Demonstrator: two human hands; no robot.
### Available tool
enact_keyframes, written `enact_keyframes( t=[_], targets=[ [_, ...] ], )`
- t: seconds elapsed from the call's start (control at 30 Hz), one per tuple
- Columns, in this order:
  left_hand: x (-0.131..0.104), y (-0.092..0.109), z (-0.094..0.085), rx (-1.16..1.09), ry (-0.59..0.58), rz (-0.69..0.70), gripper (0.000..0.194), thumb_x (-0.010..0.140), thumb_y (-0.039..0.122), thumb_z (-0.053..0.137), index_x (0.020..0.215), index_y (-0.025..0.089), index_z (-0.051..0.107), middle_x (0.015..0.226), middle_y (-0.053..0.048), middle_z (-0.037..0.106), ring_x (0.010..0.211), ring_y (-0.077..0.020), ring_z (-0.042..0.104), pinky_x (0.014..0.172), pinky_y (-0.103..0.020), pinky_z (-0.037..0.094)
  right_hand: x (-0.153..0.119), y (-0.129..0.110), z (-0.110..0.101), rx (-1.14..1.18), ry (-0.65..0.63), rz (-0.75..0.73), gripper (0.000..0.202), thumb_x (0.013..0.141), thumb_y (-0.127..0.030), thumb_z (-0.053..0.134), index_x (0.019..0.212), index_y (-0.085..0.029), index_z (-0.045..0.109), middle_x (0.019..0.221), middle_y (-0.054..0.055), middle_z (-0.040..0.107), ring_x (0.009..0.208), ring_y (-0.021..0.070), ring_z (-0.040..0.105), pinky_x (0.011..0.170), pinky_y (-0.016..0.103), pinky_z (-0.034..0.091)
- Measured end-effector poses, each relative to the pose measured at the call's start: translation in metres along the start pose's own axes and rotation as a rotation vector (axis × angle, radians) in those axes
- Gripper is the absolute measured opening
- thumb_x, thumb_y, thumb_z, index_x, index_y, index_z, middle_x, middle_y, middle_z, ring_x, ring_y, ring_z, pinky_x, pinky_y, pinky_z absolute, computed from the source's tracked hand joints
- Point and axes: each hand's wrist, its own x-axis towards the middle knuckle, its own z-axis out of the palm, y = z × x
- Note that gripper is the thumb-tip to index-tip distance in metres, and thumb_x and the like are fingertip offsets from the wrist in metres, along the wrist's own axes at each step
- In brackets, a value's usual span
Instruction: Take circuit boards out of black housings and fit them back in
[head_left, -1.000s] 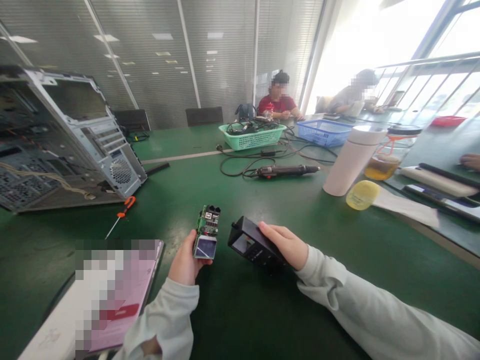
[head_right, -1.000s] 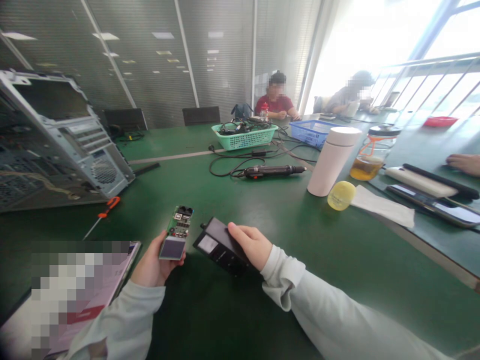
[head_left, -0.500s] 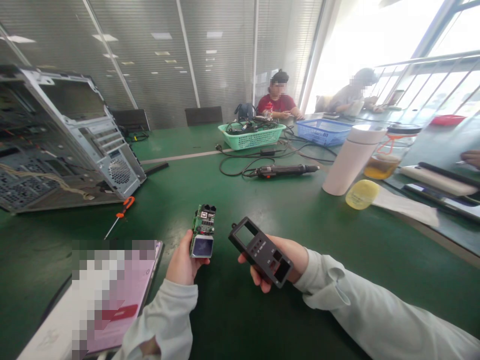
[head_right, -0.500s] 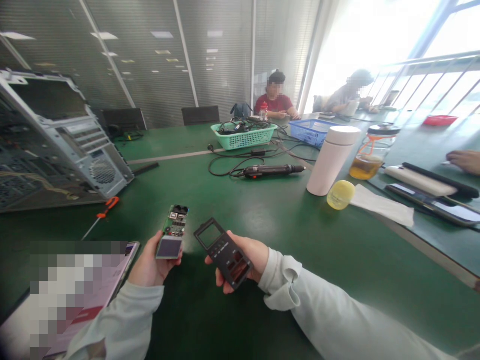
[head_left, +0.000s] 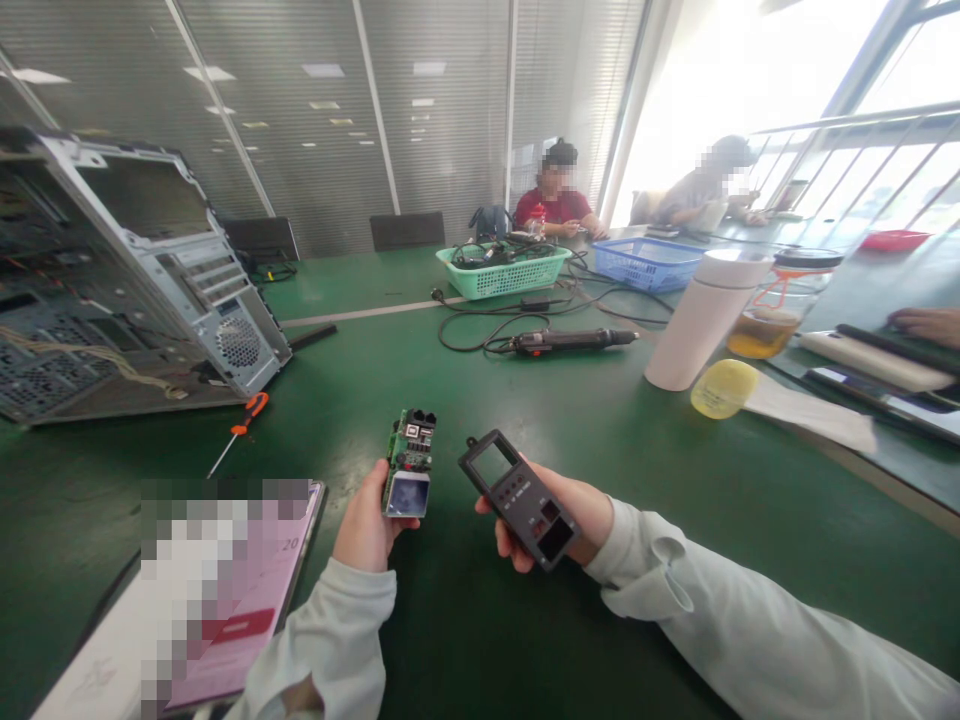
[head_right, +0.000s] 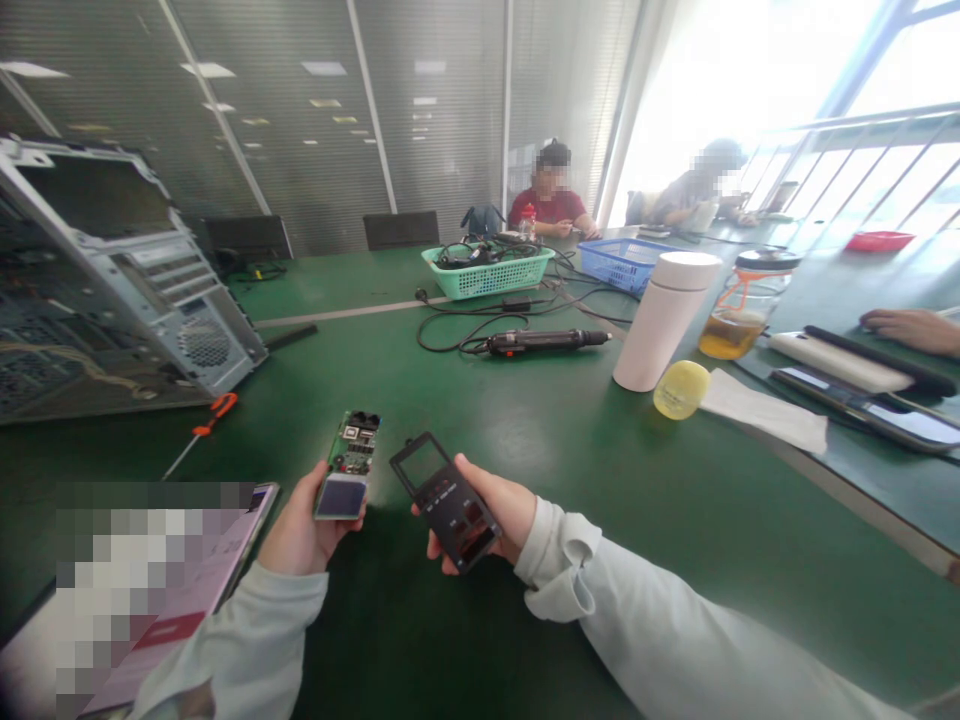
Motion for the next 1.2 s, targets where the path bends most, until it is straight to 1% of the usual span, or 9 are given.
enact_keyframes(
  t=[0.23,0.37,0.5,0.57,0.63,0.7,0.83,1.07,1.2],
  targets=[
    [-0.002,0.000,0.002,0.010,-0.003,0.006,0.027,0.082,0.030,0.051,0.069,0.011,0.064,0.051,-0.003,0.065,0.037,-0.0131,0.056,0.032,-0.021,0.044,0.000,0.003,-0.005,0.007,0.010,-0.025,0.070,0.099,-0.054,0.002,0.109,-0.010,0.056,0.070,0.009,0.065,0.053,0.0147,0.063,0.051,0.023,0.048],
    [-0.003,0.000,0.004,0.017,0.002,0.012,0.026,0.081,0.030,0.053,0.065,0.012,0.063,0.049,-0.003,0.064,0.037,-0.0135,0.055,0.032,-0.021,0.043,0.000,0.003,0.001,-0.140,0.155,-0.088,0.066,0.097,-0.059,0.013,0.098,-0.010,0.057,0.071,0.009,0.063,0.053,0.0139,0.060,0.051,0.024,0.048],
    [-0.005,0.000,0.006,0.017,0.008,0.020,0.026,0.079,0.030,0.054,0.062,0.013,0.063,0.046,-0.002,0.062,0.037,-0.0135,0.055,0.032,-0.021,0.042,-0.001,0.002,0.004,-0.356,0.337,-0.262,0.063,0.083,-0.073,0.040,0.083,-0.012,0.057,0.065,0.003,0.055,0.053,0.0128,0.052,0.048,0.024,0.044],
    [-0.007,0.001,0.008,0.016,0.012,0.028,0.026,0.078,0.031,0.054,0.061,0.013,0.063,0.045,-0.002,0.062,0.037,-0.0135,0.054,0.032,-0.021,0.042,-0.003,0.001,0.005,-0.434,0.380,-0.383,0.061,0.074,-0.074,0.054,0.081,-0.013,0.059,0.066,0.001,0.054,0.059,0.0125,0.051,0.054,0.025,0.043],
    [-0.009,0.001,0.009,0.009,0.017,0.044,0.026,0.078,0.031,0.055,0.061,0.013,0.063,0.046,-0.001,0.063,0.038,-0.0129,0.054,0.032,-0.020,0.042,-0.006,0.001,0.007,-0.505,0.417,-0.496,0.057,0.069,-0.068,0.064,0.086,-0.014,0.061,0.074,0.002,0.057,0.069,0.0139,0.052,0.064,0.026,0.044],
    [-0.010,0.000,0.010,-0.002,0.023,0.063,0.024,0.077,0.031,0.056,0.063,0.013,0.064,0.048,-0.001,0.064,0.039,-0.0123,0.054,0.032,-0.019,0.041,-0.010,0.002,0.008,-0.638,0.462,-0.623,0.052,0.070,-0.060,0.068,0.093,-0.015,0.061,0.081,0.002,0.059,0.076,0.0157,0.053,0.071,0.028,0.043],
    [-0.009,-0.002,0.009,-0.009,0.035,0.071,0.024,0.076,0.033,0.058,0.065,0.013,0.065,0.050,-0.001,0.065,0.039,-0.0119,0.055,0.032,-0.019,0.040,-0.014,0.004,0.009,-1.063,0.508,-0.831,0.039,0.074,-0.048,0.071,0.097,-0.018,0.061,0.086,0.003,0.056,0.078,0.0163,0.053,0.071,0.029,0.043],
    [-0.006,0.006,0.012,0.005,0.069,-0.002,0.026,0.081,0.026,0.048,0.065,0.011,0.062,0.045,-0.002,0.062,0.033,-0.0132,0.053,0.029,-0.022,0.041,-0.024,-0.001,0.004,-1.440,0.612,-0.919,0.038,0.074,-0.040,0.074,0.102,-0.020,0.058,0.091,0.004,0.056,0.084,0.0188,0.055,0.074,0.031,0.047],
    [-0.008,0.007,0.016,0.006,0.090,0.001,0.030,0.083,0.025,0.045,0.062,0.011,0.061,0.041,-0.001,0.058,0.031,-0.0122,0.051,0.028,-0.021,0.039,-0.044,-0.007,-0.023,-1.472,0.874,-0.830,0.035,0.080,-0.047,0.061,0.102,-0.020,0.055,0.093,0.006,0.062,0.084,0.0220,0.061,0.074,0.035,0.049]
  ],
)
